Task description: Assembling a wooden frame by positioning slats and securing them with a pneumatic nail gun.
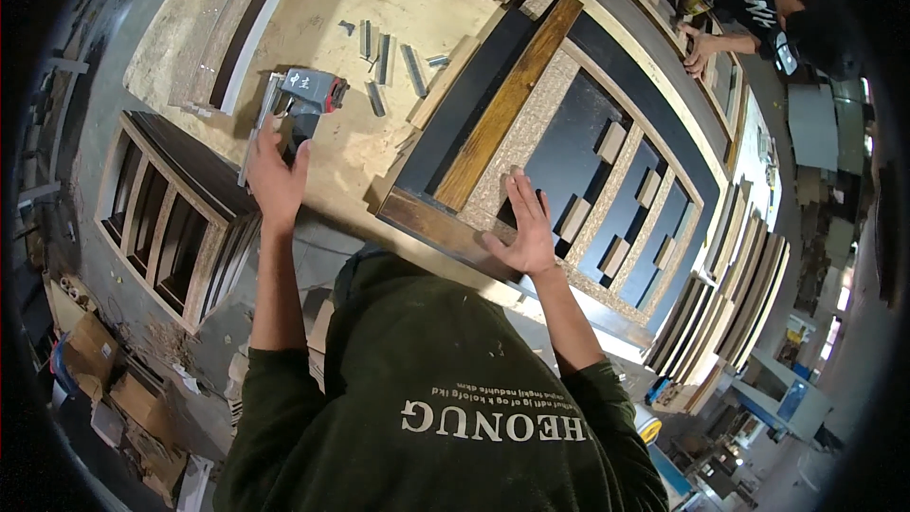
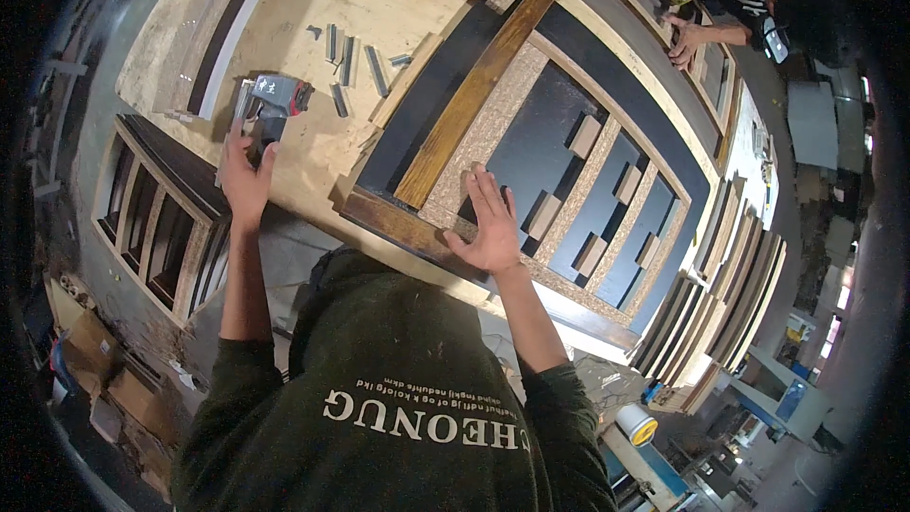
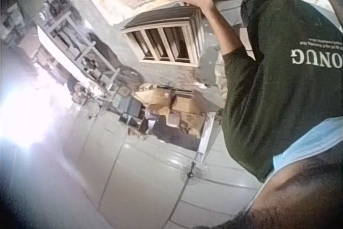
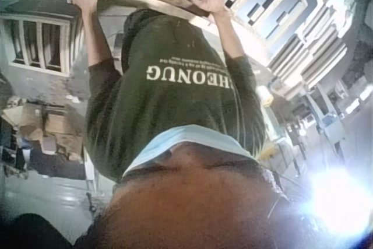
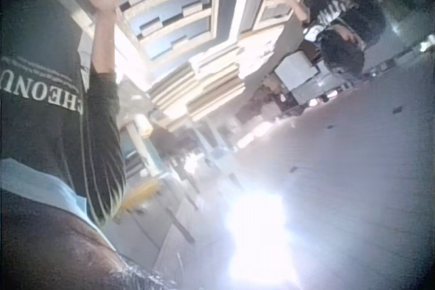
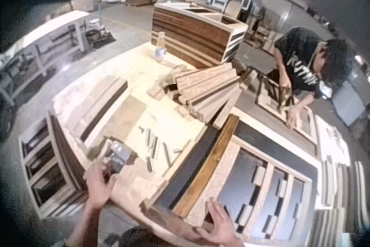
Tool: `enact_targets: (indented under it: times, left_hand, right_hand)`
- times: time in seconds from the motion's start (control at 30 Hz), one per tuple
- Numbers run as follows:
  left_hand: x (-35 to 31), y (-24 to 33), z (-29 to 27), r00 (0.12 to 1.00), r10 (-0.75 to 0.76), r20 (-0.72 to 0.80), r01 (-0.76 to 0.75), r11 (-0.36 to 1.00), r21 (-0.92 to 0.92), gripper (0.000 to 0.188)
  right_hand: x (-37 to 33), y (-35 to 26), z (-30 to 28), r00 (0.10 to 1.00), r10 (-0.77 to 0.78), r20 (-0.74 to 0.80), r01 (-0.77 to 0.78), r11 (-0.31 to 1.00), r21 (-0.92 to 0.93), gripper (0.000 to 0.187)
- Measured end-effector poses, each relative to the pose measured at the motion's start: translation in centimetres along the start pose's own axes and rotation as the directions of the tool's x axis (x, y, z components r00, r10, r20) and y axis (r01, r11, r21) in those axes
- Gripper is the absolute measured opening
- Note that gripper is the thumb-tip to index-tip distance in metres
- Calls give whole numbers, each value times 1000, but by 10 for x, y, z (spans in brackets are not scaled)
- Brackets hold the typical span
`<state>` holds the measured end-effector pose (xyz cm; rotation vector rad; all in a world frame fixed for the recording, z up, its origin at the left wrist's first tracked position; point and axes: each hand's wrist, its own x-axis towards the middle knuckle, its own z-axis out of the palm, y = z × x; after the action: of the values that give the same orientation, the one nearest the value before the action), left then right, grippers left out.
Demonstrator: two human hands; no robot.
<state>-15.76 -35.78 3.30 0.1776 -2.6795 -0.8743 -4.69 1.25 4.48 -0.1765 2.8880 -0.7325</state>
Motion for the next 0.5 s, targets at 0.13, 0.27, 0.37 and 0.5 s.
enact_targets:
  times: [0.13, 0.27, 0.37, 0.5]
  left_hand:
    - [12, -3, 21, 988, 11, 151, -22, 997, 69, 68]
    - [26, -2, 25, 980, -24, 196, 16, 999, 43, 74]
    - [35, -26, 19, 981, 87, 174, -8, 910, -414, 61]
    - [61, 31, -84, 885, -166, 436, 364, 830, -423, 28]
  right_hand:
    - [-2, 1, 5, 1000, -5, -22, 6, 1000, 15, 97]
    - [-2, -3, 1, 997, -18, -79, 16, 1000, -27, 97]
    - [1, -3, -3, 997, 18, -69, -21, 999, -43, 96]
    - [0, 1, -10, 999, 33, 4, -33, 998, 46, 95]
